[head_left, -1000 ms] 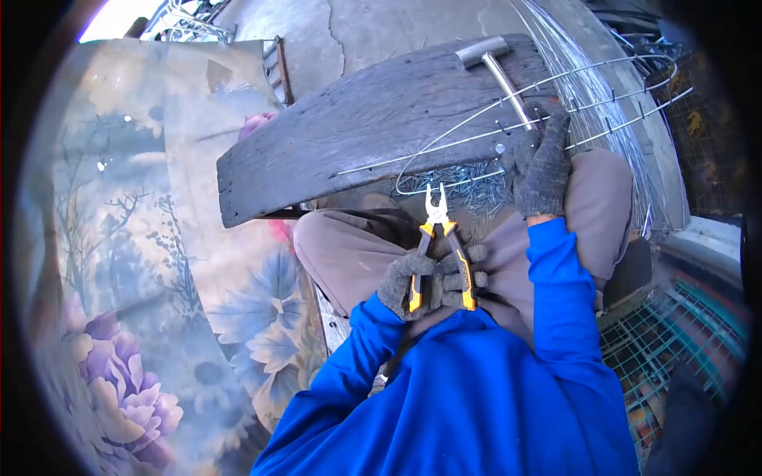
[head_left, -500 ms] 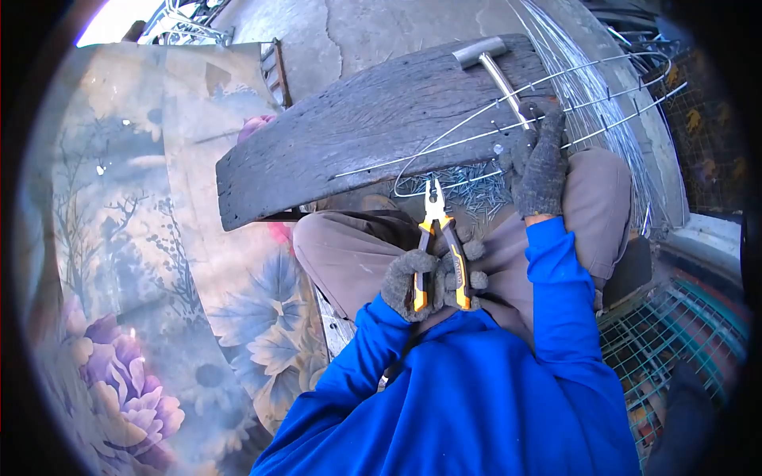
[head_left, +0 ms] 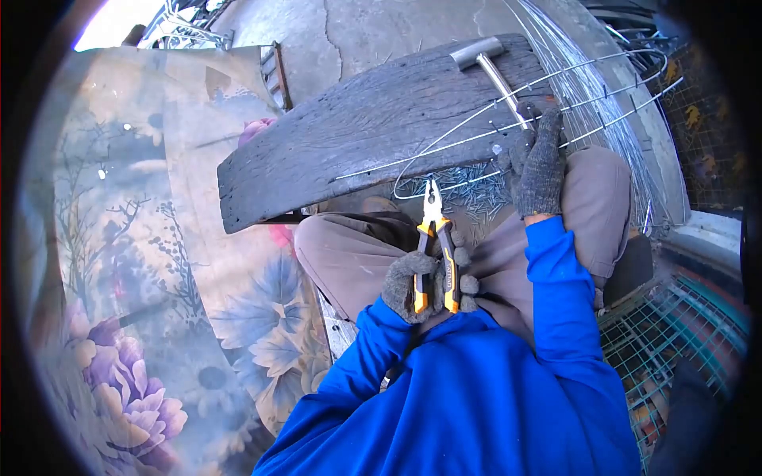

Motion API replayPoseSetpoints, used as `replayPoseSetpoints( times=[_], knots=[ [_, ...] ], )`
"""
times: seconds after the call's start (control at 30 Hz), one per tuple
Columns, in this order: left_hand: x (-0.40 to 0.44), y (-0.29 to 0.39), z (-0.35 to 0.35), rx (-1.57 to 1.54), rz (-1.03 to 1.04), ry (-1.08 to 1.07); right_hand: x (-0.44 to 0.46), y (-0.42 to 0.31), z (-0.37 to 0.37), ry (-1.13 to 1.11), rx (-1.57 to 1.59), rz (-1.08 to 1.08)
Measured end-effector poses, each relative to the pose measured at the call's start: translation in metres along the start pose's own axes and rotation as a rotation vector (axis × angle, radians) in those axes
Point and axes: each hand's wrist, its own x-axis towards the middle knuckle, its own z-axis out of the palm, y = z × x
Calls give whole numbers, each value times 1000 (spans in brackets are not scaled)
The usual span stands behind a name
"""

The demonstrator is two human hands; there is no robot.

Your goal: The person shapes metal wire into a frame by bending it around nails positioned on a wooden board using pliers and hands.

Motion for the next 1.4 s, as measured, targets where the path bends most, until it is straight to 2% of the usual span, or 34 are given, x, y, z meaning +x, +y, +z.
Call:
replayPoseSetpoints(
  times=[0.1, 0.17, 0.27, 0.33, 0.43, 0.5, 0.53, 0.6, 0.73, 0.8, 0.83, 0.9, 1.0, 1.07, 1.13, 1.27, 1.33, 1.4],
  knots=[
    [1, -3, 5, -35, 17, -10, 4, 3, -7, -20, 30, 20],
    [1, -6, 11, 27, 101, 84, 4, 3, -9, -2, 17, 19],
    [2, -3, 2, -11, 126, 4, 3, 4, -9, 4, -33, -16],
    [0, -3, 1, -36, 106, 37, 0, 2, -7, -7, -68, -49],
    [-1, -5, 2, -65, 106, 109, -3, -5, -5, 35, 50, 49],
    [0, -8, 10, -70, 130, 146, -3, -1, -8, -83, -175, -87],
    [1, -11, 15, -30, 144, 157, -2, 0, -9, -82, -175, -86],
    [2, -11, 18, 9, 158, 167, -7, -9, 1, 51, -28, 10],
    [7, -8, 2, 350, 215, 335, -7, -4, -7, -106, 95, -36],
    [14, -7, -6, 544, 238, 382, -11, -8, 1, -15, -34, -53],
    [16, -8, -10, 542, 236, 382, -10, -6, 1, -13, -36, -53],
    [21, -14, -5, 836, 305, 597, -7, 0, -1, 57, -105, -130],
    [22, -15, -10, 971, 339, 612, -6, -2, -6, 34, -85, -201],
    [24, -17, -7, 1033, 355, 618, -5, -5, -4, 35, -50, -175],
    [25, -18, -1, 1308, 345, 746, -5, -5, -1, 38, -8, -148],
    [22, -13, -22, 1358, 432, 680, -10, -7, -1, 12, -165, -211],
    [16, -6, -12, 857, 208, 579, -7, -8, 3, -36, -251, -233],
    [10, 3, -26, 839, 203, 512, -6, -8, 6, 25, -23, -36]
  ],
)
